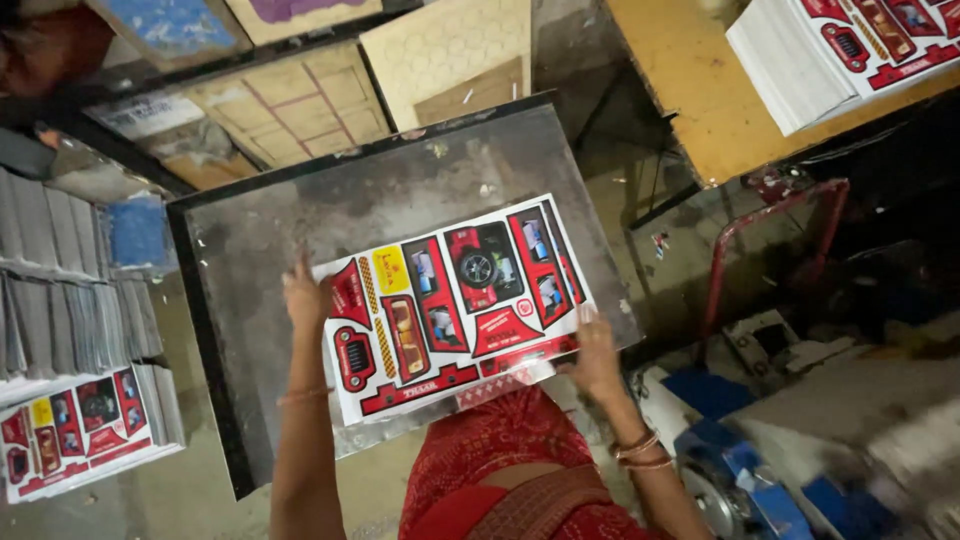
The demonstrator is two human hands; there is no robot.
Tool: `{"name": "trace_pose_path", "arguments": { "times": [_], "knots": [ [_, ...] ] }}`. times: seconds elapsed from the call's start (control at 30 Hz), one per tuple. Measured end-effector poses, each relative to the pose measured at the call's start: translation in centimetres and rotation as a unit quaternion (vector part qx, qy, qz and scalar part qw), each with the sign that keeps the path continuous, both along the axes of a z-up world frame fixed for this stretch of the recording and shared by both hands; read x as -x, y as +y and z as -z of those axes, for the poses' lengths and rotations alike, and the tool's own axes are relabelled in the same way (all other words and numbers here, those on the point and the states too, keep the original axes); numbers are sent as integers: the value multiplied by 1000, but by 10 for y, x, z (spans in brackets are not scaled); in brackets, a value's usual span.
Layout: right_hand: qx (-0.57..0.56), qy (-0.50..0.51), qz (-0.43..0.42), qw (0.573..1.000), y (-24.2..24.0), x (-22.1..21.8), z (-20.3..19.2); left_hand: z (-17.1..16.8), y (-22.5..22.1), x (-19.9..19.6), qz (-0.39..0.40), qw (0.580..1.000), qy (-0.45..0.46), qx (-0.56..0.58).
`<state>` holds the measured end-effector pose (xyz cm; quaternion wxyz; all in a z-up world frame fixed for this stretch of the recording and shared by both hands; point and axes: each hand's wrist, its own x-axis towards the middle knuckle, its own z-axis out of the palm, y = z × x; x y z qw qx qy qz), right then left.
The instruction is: The recorder is operating a printing or die-cutting press to process printed sheets.
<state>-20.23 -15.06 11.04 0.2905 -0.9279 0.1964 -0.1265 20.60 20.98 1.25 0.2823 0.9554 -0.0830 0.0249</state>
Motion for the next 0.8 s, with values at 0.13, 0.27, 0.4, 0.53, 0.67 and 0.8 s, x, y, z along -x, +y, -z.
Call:
{"name": "trace_pose_path", "arguments": {
  "times": [0.13,0.27,0.4,0.53,0.67,0.8],
  "knots": [
    [82,198,123,969,-37,28,84,78,-13,-48,163,986,21,-43],
    [29,302,181,936,-39,15,56,80,-26,-50,192,978,27,-82],
    [27,254,156,954,-43,35,57,30,-42,-24,185,976,-10,-111],
    [-66,86,205,973,-31,89,54,-59,-109,59,154,978,-129,-47],
    [-224,-74,328,915,-13,181,120,-44,-217,175,240,925,26,295],
    [-338,-55,469,814,-25,261,97,-83,-313,305,486,853,-169,90]
  ]
}}
